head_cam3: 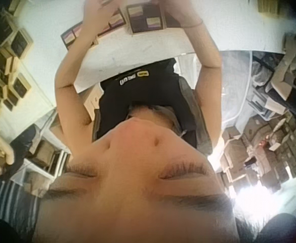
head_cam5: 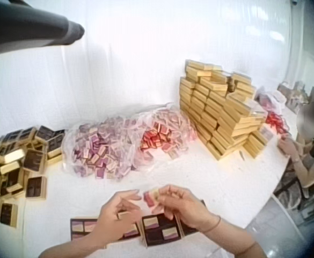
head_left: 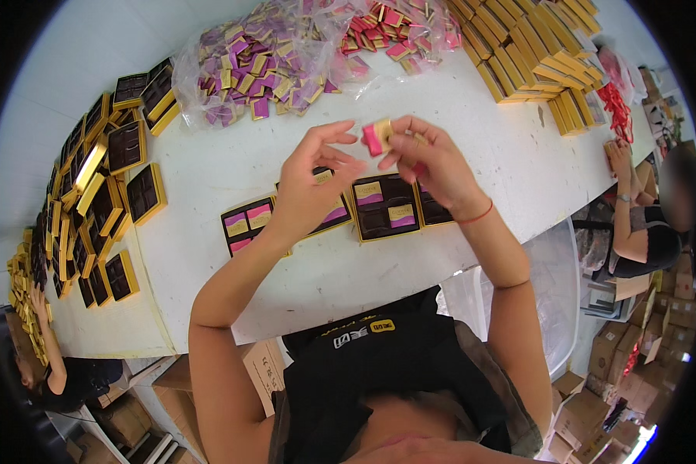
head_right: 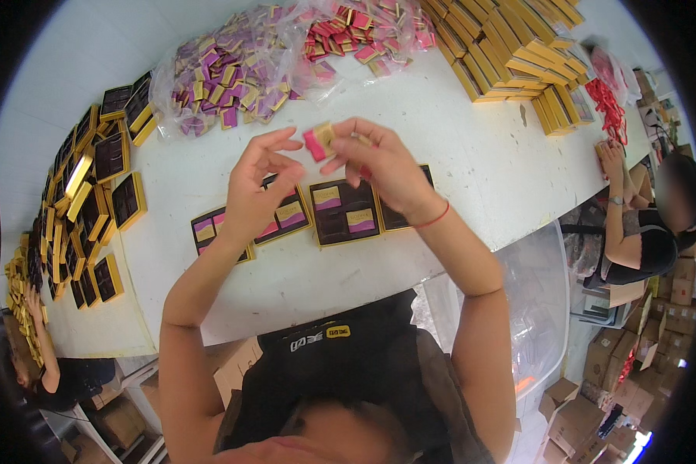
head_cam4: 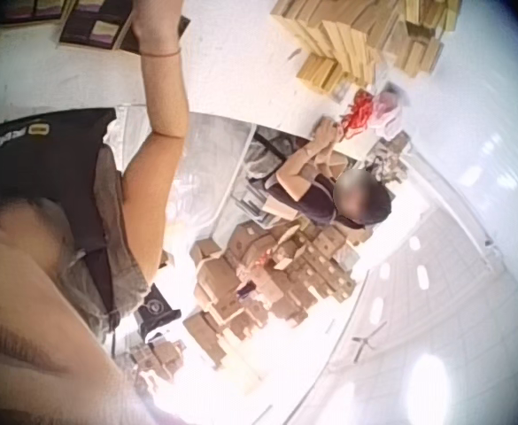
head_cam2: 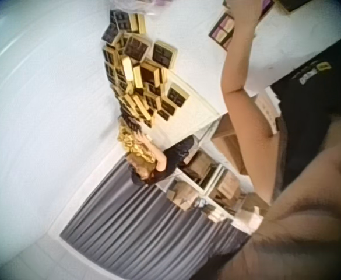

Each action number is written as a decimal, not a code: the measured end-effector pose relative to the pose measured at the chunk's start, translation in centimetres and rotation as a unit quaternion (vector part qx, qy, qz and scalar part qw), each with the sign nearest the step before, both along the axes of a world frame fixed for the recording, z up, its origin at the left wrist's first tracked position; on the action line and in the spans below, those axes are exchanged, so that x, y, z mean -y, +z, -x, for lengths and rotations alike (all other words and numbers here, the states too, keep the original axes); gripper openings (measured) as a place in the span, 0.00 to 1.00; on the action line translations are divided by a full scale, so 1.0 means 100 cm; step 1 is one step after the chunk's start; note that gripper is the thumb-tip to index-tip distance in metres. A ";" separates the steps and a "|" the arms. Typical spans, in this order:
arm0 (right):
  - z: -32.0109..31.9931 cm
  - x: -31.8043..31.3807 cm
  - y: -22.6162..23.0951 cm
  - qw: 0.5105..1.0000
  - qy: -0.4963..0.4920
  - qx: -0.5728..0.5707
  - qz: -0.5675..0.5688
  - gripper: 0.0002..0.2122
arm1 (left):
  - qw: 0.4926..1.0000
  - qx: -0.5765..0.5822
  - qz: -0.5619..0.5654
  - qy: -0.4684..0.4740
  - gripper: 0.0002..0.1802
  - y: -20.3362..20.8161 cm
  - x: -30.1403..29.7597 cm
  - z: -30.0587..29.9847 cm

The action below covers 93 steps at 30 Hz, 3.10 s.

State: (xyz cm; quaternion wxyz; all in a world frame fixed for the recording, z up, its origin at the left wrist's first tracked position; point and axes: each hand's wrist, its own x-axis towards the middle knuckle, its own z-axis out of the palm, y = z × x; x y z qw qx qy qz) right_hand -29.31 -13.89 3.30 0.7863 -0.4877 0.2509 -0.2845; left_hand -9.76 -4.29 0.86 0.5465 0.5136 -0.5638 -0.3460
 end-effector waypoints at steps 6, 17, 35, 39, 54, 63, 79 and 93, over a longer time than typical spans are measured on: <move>0.023 -0.020 0.001 0.997 -0.075 -0.021 -0.003 0.22 | 0.981 -0.187 -0.040 -0.013 0.08 0.022 -0.017 0.021; 0.049 -0.013 -0.020 0.981 -0.009 0.121 -0.149 0.22 | 0.978 0.209 0.013 -0.002 0.06 -0.021 -0.044 0.052; 0.038 -0.030 -0.050 0.865 -0.075 -0.262 0.421 0.08 | 0.818 0.558 0.132 -0.036 0.26 -0.049 -0.071 0.054; 0.038 -0.018 -0.050 0.774 -0.046 -0.371 0.511 0.07 | 0.815 0.562 0.135 -0.037 0.25 -0.051 -0.072 0.053; -0.012 0.179 -0.044 0.708 -0.083 -0.350 0.607 0.14 | 0.928 0.350 0.111 0.061 0.11 -0.024 0.174 -0.005; -0.041 0.217 -0.062 0.727 -0.230 -0.384 0.520 0.05 | 0.865 0.480 0.087 0.117 0.13 -0.056 0.281 -0.014; 0.122 0.018 -0.038 0.980 -0.163 -0.079 0.085 0.11 | 0.951 -0.131 -0.200 -0.196 0.07 0.020 0.089 0.043; 0.131 0.036 -0.037 0.802 -0.006 -0.236 0.548 0.11 | 0.972 -0.045 -0.126 -0.195 0.15 -0.002 0.029 0.065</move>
